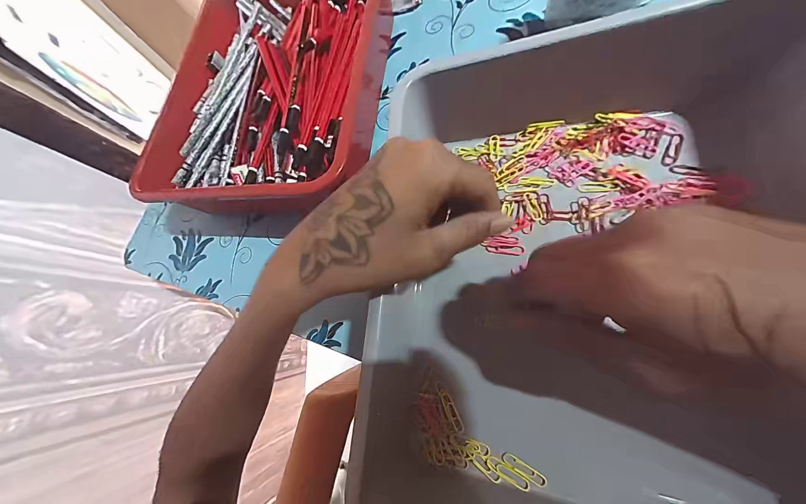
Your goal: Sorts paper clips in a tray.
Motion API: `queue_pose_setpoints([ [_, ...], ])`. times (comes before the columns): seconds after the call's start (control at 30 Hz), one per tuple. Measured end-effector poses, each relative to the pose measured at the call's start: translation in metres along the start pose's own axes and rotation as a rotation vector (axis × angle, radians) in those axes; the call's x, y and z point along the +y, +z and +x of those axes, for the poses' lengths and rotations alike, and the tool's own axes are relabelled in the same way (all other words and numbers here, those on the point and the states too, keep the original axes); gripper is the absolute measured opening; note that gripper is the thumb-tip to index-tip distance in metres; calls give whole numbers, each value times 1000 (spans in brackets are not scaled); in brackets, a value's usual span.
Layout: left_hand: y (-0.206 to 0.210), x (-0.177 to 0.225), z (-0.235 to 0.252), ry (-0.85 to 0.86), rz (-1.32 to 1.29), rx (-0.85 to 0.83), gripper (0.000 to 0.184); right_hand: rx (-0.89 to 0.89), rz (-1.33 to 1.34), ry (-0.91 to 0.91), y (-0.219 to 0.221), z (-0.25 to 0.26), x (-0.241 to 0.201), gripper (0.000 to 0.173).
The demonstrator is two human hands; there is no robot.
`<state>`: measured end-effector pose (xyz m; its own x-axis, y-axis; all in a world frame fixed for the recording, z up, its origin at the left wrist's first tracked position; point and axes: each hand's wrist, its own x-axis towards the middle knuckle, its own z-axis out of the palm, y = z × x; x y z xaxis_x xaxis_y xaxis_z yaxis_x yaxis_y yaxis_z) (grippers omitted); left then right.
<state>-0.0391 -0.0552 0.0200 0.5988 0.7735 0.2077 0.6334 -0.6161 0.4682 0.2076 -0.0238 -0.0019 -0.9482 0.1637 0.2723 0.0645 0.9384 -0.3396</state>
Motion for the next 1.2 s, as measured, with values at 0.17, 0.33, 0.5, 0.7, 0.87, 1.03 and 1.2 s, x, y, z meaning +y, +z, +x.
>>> queue_pose_setpoints([
  [0.17, 15, -3, 17, -15, 11, 148, 22, 26, 17, -14, 19, 11, -32, 24],
  [0.33, 19, -4, 24, -148, 10, 268, 22, 15, 39, -116, 53, 32, -58, 22],
  [0.5, 21, -2, 24, -204, 60, 260, 21, -58, 13, -122, 58, 37, -60, 17],
  [0.7, 23, -4, 24, -180, 76, 215, 22, -41, 153, -86, 43, 30, -58, 15],
  [0.87, 18, -6, 28, -148, -3, 422, 20, 32, -59, 39, -1, 10, -44, 24],
  [1.03, 6, -28, 59, -215, -50, 539, 19, 20, -631, 628, -42, -14, -8, 29],
  [1.2, 13, -41, 77, 7, 70, 22, 15, 20, -356, 471, -32, 2, 22, 14],
])
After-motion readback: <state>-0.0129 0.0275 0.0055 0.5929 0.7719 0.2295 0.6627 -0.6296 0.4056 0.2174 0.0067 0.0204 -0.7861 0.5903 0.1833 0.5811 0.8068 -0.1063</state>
